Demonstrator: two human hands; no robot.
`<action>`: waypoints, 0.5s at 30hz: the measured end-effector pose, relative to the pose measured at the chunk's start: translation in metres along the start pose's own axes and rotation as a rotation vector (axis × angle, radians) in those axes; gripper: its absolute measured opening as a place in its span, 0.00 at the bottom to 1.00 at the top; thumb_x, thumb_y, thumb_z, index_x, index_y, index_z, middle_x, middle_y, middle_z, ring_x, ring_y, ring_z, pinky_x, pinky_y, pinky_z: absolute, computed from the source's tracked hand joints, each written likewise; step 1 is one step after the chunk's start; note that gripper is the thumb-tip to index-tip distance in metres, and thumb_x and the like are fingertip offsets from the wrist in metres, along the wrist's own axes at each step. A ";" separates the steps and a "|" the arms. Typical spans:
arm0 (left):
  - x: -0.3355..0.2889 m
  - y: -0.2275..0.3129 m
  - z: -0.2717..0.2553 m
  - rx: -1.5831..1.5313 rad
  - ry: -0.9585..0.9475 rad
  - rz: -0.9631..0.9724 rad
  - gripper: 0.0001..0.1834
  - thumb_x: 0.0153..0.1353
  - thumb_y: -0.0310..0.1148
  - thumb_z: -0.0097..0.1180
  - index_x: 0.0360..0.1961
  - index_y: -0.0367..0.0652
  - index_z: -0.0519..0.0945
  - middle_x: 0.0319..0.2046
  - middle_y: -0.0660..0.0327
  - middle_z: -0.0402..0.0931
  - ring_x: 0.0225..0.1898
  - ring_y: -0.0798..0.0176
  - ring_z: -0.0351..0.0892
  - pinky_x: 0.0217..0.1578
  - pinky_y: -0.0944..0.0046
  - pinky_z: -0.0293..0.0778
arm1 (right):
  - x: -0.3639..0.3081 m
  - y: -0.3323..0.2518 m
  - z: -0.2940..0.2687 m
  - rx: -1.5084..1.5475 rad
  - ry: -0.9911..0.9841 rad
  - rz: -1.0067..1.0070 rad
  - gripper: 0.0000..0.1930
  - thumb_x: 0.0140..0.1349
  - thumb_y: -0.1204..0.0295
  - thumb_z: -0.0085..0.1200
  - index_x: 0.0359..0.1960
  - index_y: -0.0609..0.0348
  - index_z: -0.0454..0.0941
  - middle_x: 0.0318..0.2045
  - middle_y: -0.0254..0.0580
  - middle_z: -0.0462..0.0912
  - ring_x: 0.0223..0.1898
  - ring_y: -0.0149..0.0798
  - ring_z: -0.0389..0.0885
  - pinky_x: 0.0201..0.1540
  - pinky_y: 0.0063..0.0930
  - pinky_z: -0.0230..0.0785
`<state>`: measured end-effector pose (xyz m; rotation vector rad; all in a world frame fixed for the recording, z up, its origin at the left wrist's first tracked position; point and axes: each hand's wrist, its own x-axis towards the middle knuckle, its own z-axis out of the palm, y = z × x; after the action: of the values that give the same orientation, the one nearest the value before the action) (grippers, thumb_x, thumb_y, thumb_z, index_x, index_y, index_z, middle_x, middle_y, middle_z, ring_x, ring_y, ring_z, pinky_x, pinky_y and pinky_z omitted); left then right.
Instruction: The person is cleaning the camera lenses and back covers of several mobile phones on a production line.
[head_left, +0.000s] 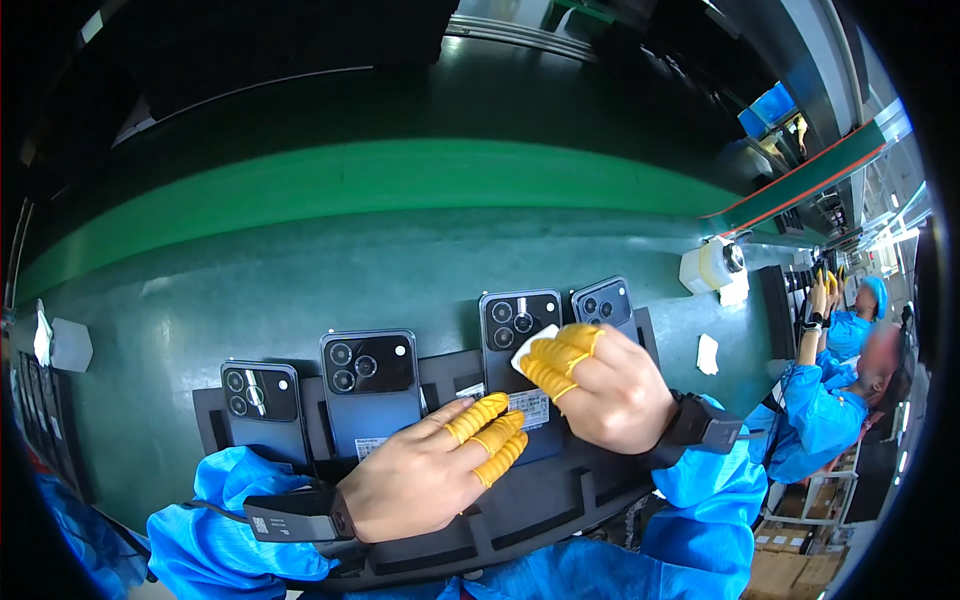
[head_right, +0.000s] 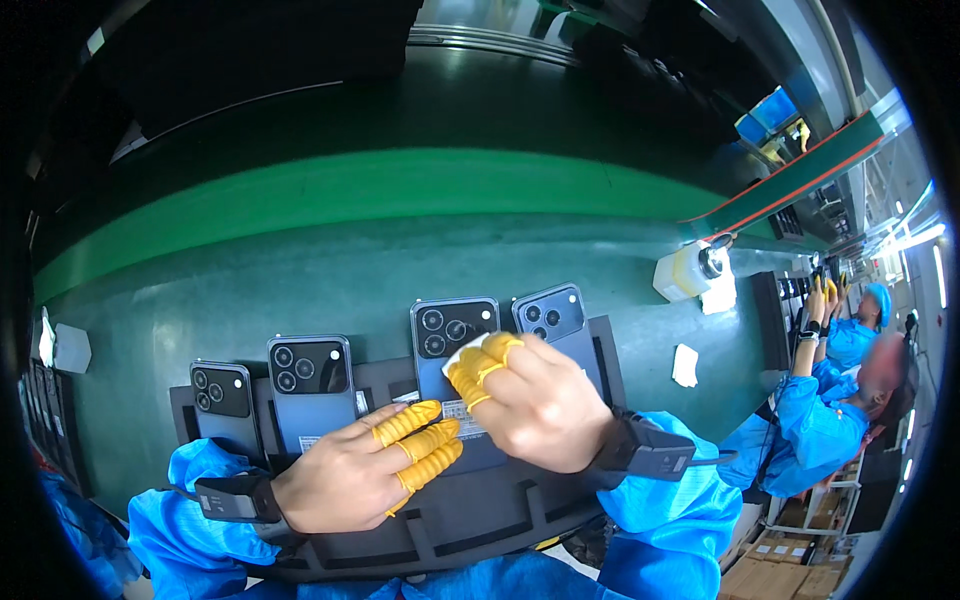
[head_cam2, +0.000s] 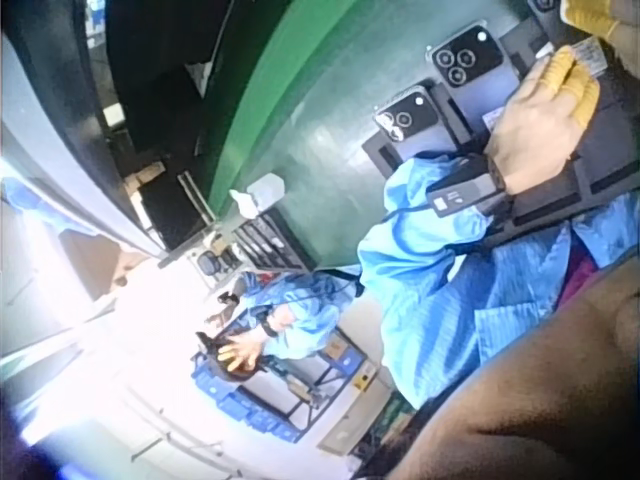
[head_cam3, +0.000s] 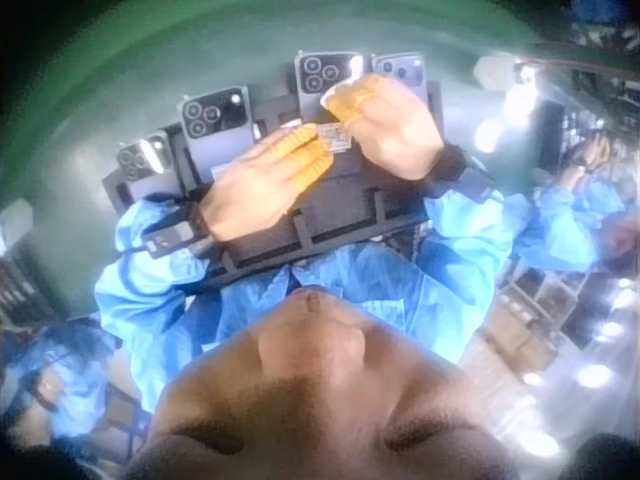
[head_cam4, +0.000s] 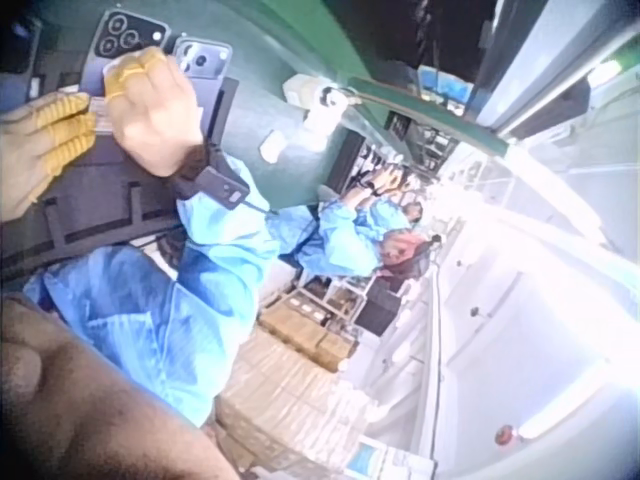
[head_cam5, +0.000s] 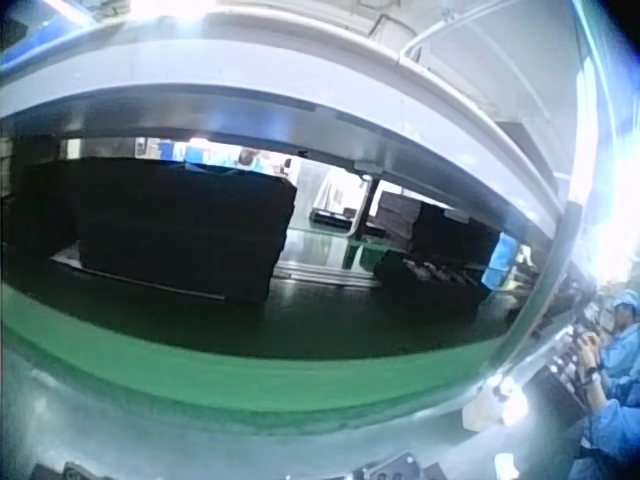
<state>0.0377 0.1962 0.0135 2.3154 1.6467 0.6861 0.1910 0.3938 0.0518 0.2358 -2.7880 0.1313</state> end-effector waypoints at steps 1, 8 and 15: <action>0.000 0.000 0.000 0.000 0.007 0.000 0.27 0.56 0.34 0.59 0.60 0.44 0.80 0.60 0.59 0.77 0.66 0.54 0.72 0.72 0.52 0.62 | 0.003 0.003 -0.002 -0.009 0.023 0.016 0.27 0.34 0.76 0.59 0.44 0.67 0.86 0.43 0.46 0.84 0.44 0.48 0.83 0.47 0.39 0.79; 0.001 -0.001 -0.001 0.010 -0.017 0.017 0.27 0.56 0.34 0.59 0.60 0.44 0.80 0.60 0.59 0.77 0.66 0.55 0.72 0.72 0.52 0.62 | 0.029 0.018 0.021 -0.073 0.096 -0.099 0.17 0.38 0.73 0.59 0.33 0.68 0.85 0.33 0.45 0.78 0.45 0.47 0.80 0.46 0.38 0.75; 0.000 -0.001 -0.001 -0.008 -0.013 0.002 0.27 0.57 0.33 0.59 0.60 0.44 0.80 0.59 0.58 0.77 0.65 0.54 0.73 0.71 0.53 0.64 | 0.010 0.017 0.014 -0.064 0.039 -0.031 0.14 0.38 0.73 0.60 0.29 0.65 0.84 0.32 0.42 0.78 0.40 0.44 0.79 0.42 0.36 0.74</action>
<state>0.0364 0.1966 0.0141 2.3112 1.6334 0.6755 0.1742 0.4071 0.0409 0.2574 -2.7433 0.0380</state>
